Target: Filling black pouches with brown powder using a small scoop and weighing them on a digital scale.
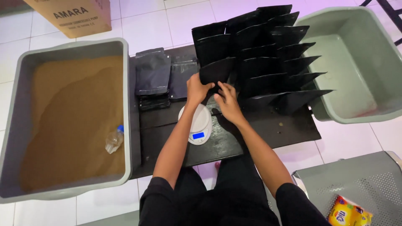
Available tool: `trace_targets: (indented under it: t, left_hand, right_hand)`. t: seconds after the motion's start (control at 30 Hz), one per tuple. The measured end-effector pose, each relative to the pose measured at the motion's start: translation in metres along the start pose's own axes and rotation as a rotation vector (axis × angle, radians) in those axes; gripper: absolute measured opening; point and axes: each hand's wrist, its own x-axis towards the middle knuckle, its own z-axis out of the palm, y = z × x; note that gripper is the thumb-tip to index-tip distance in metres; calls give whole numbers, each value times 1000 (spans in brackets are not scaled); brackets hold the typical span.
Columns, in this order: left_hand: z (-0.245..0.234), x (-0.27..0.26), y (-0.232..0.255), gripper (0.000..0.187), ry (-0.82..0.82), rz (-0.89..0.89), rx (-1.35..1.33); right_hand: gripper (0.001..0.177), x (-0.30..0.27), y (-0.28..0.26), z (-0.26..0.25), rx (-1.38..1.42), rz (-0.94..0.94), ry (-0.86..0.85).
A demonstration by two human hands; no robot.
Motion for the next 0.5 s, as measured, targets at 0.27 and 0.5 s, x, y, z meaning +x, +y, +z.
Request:
trace_targets:
  t: [0.27,0.5]
  left_hand:
    - [-9,-6,31,57,-44,2,-83]
    - [-8,-1,49,57,-33,14,-143]
  right_hand:
    - [62,16,4,-3,-32,-40,24]
    - [66,31,2,-7,12,-37,18]
